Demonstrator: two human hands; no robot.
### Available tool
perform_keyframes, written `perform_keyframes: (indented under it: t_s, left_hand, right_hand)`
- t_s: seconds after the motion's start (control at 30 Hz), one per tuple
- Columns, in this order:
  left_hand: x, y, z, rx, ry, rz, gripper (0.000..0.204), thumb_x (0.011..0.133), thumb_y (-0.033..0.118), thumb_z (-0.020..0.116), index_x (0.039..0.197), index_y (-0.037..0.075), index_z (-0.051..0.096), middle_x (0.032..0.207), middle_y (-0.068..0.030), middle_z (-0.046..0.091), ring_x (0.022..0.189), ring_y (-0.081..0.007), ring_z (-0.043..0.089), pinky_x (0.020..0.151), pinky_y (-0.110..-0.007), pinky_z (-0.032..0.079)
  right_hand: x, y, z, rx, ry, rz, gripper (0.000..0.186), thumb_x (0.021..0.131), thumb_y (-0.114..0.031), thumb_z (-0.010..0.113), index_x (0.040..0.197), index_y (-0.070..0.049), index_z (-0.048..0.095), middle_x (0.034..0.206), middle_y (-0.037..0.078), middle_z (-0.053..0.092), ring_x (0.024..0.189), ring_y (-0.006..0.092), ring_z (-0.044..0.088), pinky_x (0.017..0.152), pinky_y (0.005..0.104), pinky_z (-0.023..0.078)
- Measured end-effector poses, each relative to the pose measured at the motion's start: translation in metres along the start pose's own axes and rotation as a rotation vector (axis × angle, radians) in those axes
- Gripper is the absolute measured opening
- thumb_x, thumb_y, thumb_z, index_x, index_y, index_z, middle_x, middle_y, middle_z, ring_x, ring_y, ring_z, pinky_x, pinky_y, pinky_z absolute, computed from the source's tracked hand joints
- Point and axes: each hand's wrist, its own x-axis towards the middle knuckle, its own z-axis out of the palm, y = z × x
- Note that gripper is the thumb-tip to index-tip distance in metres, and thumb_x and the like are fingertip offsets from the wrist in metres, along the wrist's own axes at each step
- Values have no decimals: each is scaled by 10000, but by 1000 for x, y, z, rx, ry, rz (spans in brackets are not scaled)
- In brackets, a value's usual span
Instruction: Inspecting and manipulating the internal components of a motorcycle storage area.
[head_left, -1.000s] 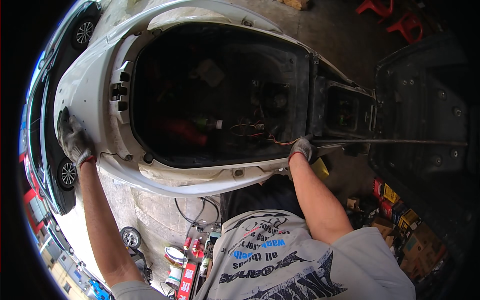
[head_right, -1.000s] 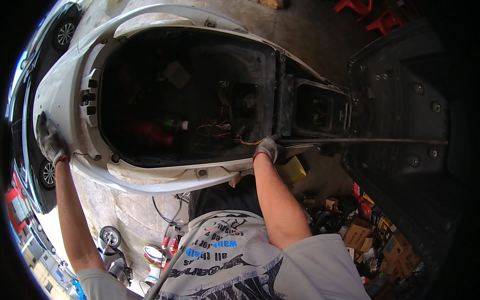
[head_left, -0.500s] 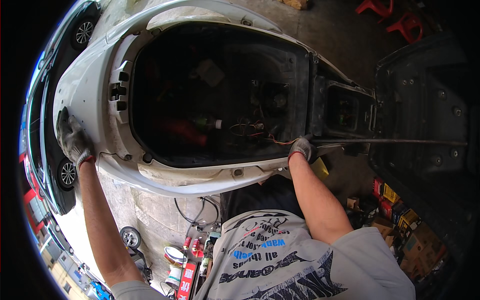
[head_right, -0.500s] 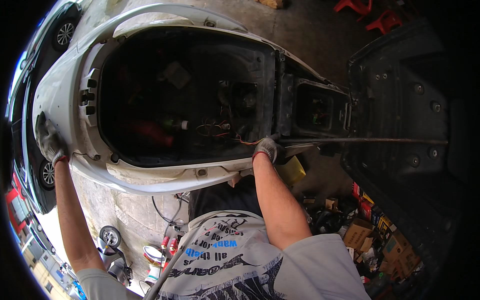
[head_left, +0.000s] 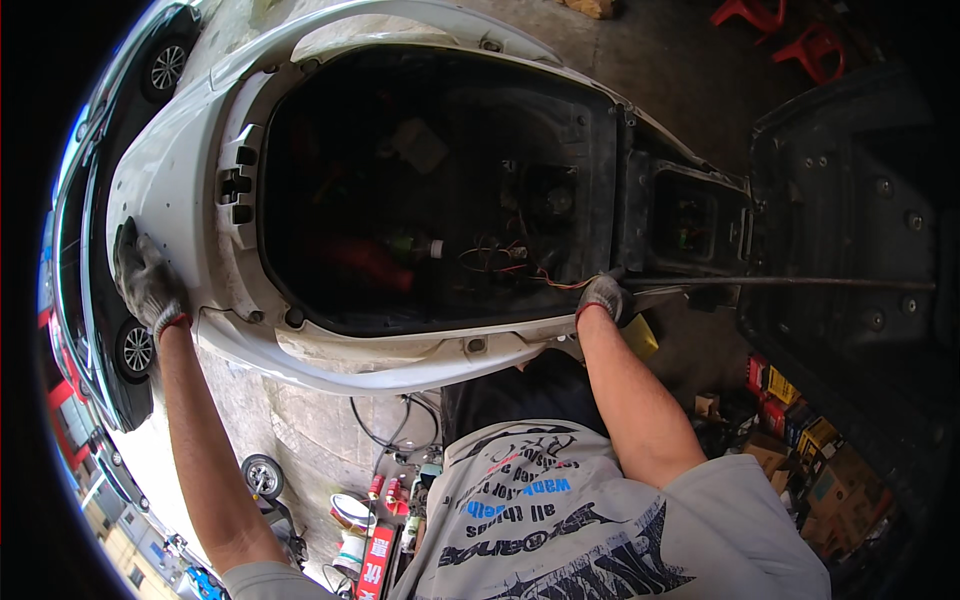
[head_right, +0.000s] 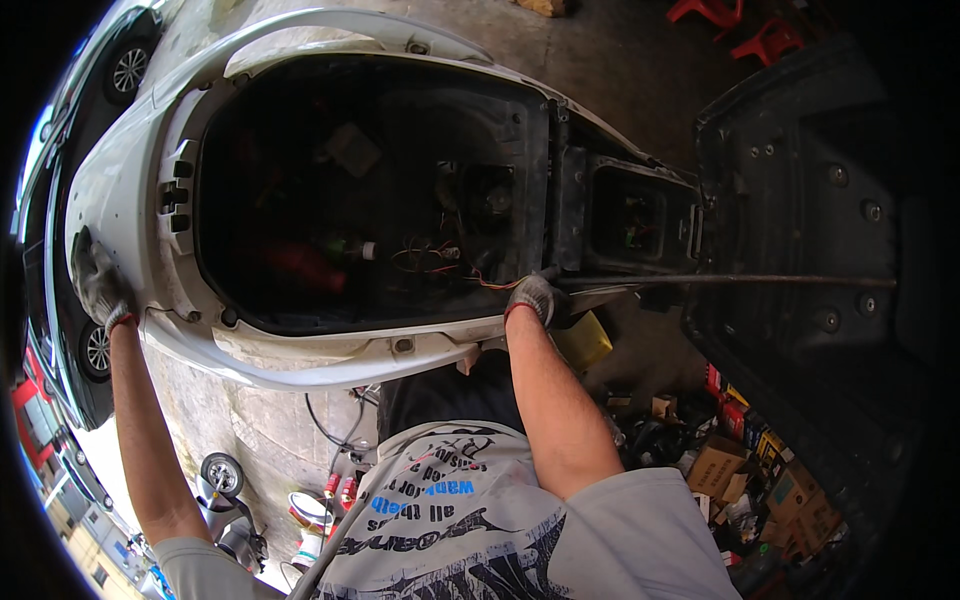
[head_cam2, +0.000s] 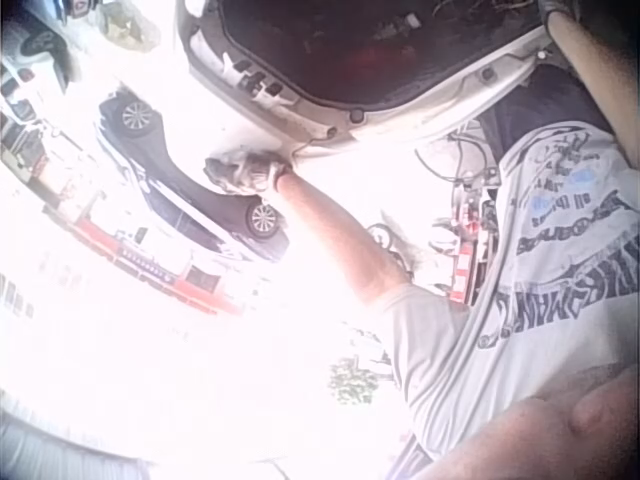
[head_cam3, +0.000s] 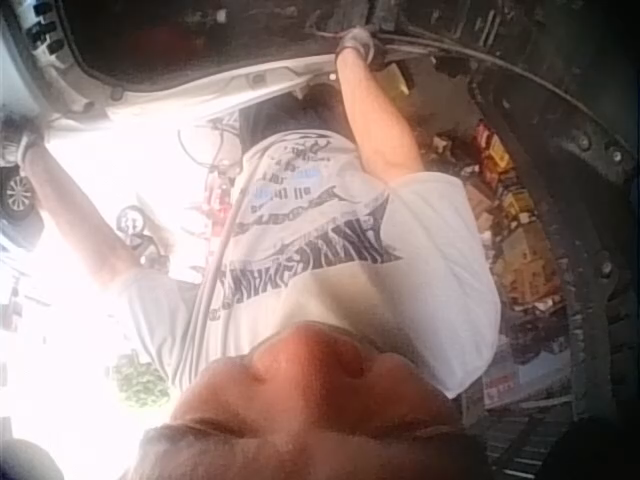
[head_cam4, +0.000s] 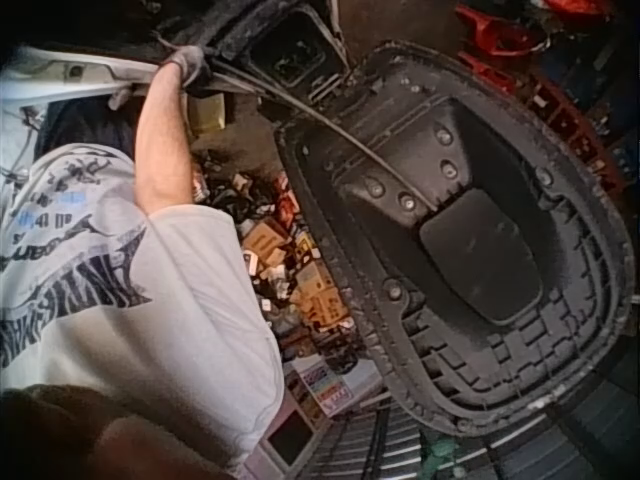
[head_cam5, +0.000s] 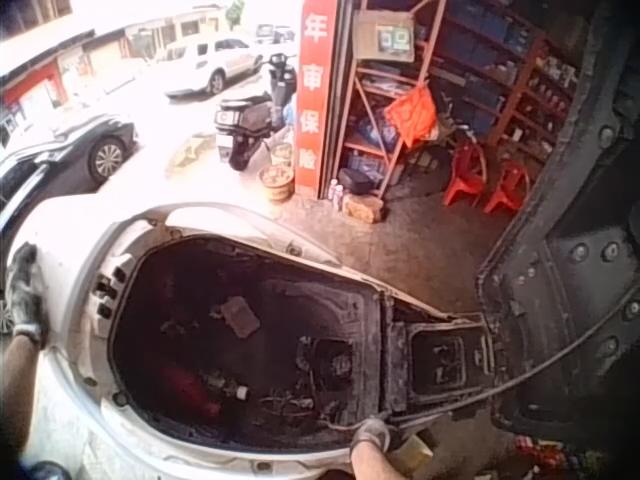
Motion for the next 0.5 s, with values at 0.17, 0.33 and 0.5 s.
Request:
perform_keyframes:
  t_s: [0.17, 0.33, 0.5]
  left_hand:
    - [-1, -1, 0, -11, 8, -11, 353, 821, 193, 404, 1116, 34, 514, 1130, -143, 514, 1058, -266, 476, 920, -332, 341]
    - [-2, -1, -1, -7, 1, -29, 351, 822, 190, 405, 1118, 35, 513, 1126, -142, 517, 1055, -263, 479, 919, -333, 344]
    - [0, 3, 0, -17, -1, -25, 349, 826, 189, 400, 1119, 36, 512, 1130, -139, 515, 1058, -258, 477, 924, -327, 338]
  right_hand:
    - [-4, 0, 2, -56, 27, -61, 657, 756, -590, 388, 913, 25, 555, 928, 202, 591, 864, 326, 579, 752, 386, 448]
    - [14, 6, 20, 42, 0, 81, 644, 760, -583, 392, 907, 22, 556, 908, 199, 597, 847, 325, 584, 735, 381, 453]
    - [35, 21, 53, -130, 21, -151, 630, 764, -576, 395, 906, 16, 559, 896, 192, 602, 840, 319, 588, 726, 377, 455]
